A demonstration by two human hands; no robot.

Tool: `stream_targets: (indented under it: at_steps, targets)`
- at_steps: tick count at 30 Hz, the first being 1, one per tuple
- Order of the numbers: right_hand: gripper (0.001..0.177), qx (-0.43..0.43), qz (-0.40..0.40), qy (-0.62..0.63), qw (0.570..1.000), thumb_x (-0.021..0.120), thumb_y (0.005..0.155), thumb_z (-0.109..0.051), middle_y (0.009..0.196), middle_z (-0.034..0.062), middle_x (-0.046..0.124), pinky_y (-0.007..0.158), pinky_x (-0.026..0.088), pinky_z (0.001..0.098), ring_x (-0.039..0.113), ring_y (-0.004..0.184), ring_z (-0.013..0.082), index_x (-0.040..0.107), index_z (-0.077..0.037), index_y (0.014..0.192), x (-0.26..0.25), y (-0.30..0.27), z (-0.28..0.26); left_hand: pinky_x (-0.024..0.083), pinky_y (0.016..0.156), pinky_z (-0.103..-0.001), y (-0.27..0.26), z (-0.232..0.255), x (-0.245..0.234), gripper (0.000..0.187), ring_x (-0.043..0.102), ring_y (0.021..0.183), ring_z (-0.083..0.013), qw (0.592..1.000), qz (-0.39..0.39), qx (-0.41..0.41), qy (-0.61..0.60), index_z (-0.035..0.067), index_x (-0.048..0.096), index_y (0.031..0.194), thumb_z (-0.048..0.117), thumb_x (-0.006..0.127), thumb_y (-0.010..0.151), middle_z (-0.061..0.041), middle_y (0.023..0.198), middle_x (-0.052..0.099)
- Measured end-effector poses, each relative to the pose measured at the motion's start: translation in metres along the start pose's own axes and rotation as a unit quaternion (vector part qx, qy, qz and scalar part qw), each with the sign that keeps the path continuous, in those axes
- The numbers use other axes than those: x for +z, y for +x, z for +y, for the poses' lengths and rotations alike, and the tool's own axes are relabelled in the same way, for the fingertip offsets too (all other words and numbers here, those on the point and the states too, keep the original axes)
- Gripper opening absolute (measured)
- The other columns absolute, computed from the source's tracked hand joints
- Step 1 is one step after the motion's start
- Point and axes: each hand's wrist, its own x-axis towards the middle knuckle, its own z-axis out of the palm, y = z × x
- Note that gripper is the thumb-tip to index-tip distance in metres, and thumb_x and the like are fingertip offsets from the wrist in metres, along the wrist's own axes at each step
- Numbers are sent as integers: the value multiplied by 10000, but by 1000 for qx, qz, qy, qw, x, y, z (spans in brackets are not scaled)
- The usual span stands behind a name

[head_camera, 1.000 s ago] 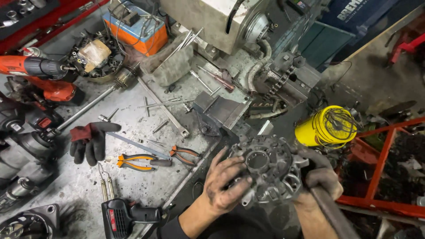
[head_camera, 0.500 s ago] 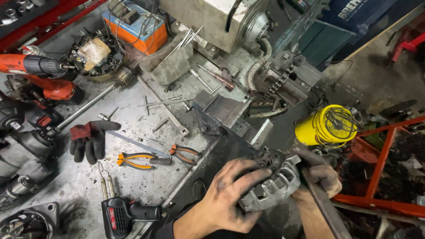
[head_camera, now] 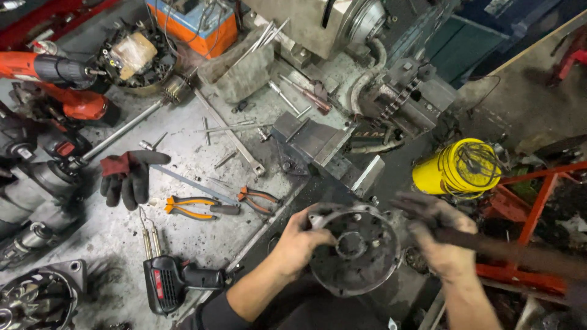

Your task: The person cleans a small metal component with a red cloth, then picks up a circular metal housing. They use a hammer to tap the housing repeatedly on a workbench, rotating it to strike different areas.

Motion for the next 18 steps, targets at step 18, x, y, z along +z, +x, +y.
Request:
stream_targets:
  at_steps: [18]
  targets:
    - [563,421,-158,-539,713,660,859,-479,1127,104,783,952,578,489,750,1001,347,625,-292,1388,-76,-149,3,479,609,-304,-18,-89,-40,251,552,670,-130,960,178,-172,-128,-14,629,1000,-6,642,750,-22,774,603]
